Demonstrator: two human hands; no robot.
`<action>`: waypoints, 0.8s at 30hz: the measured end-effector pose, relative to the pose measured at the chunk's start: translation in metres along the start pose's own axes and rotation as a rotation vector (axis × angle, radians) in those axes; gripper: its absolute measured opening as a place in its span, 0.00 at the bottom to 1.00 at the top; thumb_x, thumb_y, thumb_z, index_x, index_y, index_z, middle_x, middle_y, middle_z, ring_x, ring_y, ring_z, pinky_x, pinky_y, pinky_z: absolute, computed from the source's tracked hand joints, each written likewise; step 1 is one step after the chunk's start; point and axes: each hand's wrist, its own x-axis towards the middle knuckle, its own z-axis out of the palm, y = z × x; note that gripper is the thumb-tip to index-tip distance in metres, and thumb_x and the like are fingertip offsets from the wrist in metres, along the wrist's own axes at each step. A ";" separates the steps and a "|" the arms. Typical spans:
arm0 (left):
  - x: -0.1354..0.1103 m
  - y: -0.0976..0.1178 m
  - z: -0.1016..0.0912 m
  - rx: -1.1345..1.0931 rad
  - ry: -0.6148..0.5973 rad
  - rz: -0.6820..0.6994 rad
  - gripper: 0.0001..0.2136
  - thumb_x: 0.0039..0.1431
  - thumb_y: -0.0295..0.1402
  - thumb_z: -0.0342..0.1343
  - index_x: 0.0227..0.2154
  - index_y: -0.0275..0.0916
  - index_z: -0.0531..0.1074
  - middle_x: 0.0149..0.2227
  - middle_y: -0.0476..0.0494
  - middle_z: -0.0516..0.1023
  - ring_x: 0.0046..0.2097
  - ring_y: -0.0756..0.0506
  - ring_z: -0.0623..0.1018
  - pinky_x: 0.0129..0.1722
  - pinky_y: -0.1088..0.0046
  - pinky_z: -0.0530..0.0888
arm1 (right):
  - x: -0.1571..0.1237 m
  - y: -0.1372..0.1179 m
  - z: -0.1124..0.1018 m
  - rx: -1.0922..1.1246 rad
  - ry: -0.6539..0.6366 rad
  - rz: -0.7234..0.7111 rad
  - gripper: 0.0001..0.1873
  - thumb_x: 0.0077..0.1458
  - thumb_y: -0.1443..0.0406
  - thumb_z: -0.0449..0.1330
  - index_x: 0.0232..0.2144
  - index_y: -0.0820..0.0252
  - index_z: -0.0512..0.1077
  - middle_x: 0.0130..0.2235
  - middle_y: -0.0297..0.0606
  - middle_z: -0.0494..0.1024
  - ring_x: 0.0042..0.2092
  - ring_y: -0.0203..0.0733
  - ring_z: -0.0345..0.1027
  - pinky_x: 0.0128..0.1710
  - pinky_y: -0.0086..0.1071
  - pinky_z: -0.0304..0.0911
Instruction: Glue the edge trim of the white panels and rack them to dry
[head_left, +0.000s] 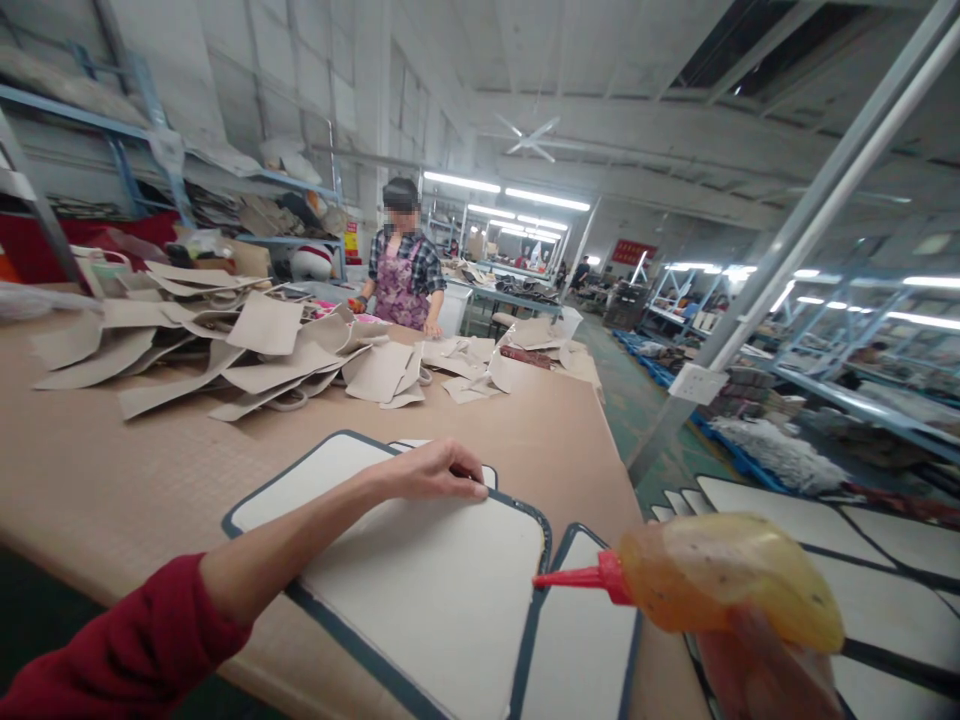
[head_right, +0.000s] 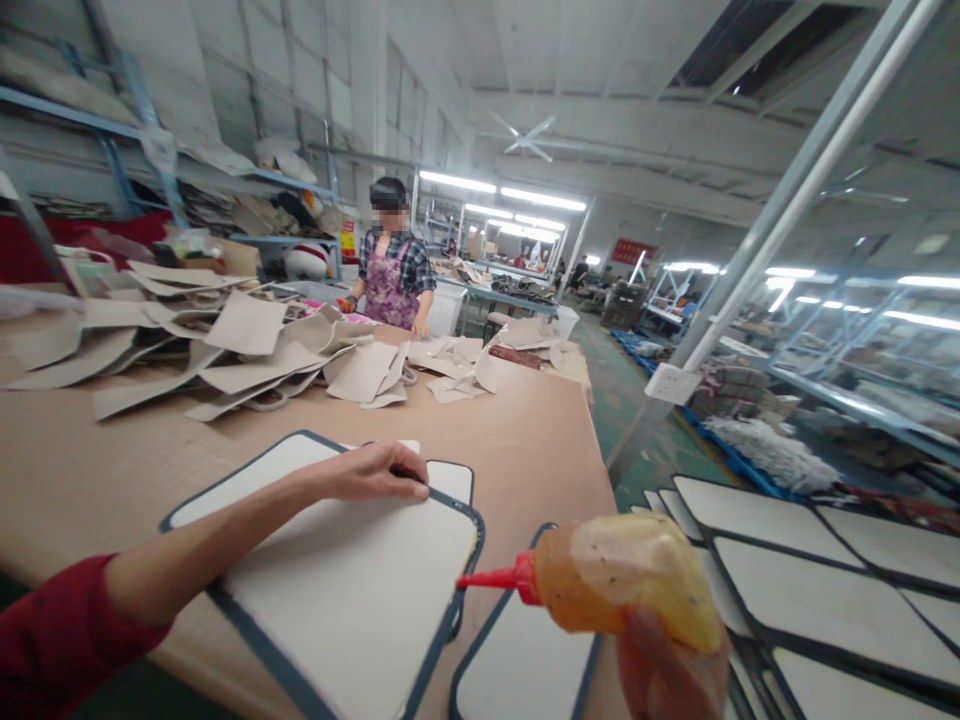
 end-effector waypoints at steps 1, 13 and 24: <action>0.000 0.000 0.000 -0.004 0.003 -0.002 0.16 0.54 0.45 0.57 0.28 0.34 0.76 0.23 0.52 0.67 0.29 0.51 0.64 0.28 0.76 0.59 | 0.000 -0.003 0.004 0.023 0.026 0.033 0.30 0.31 0.56 0.76 0.40 0.54 0.77 0.34 0.35 0.81 0.30 0.41 0.75 0.31 0.28 0.74; 0.001 -0.004 -0.001 -0.076 0.031 -0.056 0.18 0.51 0.47 0.58 0.26 0.34 0.75 0.23 0.51 0.66 0.28 0.50 0.63 0.27 0.75 0.58 | -0.009 -0.006 0.009 0.020 0.029 0.109 0.26 0.28 0.56 0.77 0.34 0.53 0.77 0.26 0.36 0.78 0.23 0.41 0.72 0.26 0.29 0.73; 0.005 -0.017 -0.001 -0.064 0.050 -0.045 0.18 0.51 0.47 0.56 0.27 0.34 0.75 0.24 0.51 0.65 0.29 0.51 0.63 0.28 0.73 0.57 | -0.015 -0.006 -0.001 -0.040 -0.012 0.174 0.29 0.28 0.50 0.76 0.36 0.50 0.77 0.30 0.41 0.80 0.28 0.51 0.75 0.25 0.40 0.76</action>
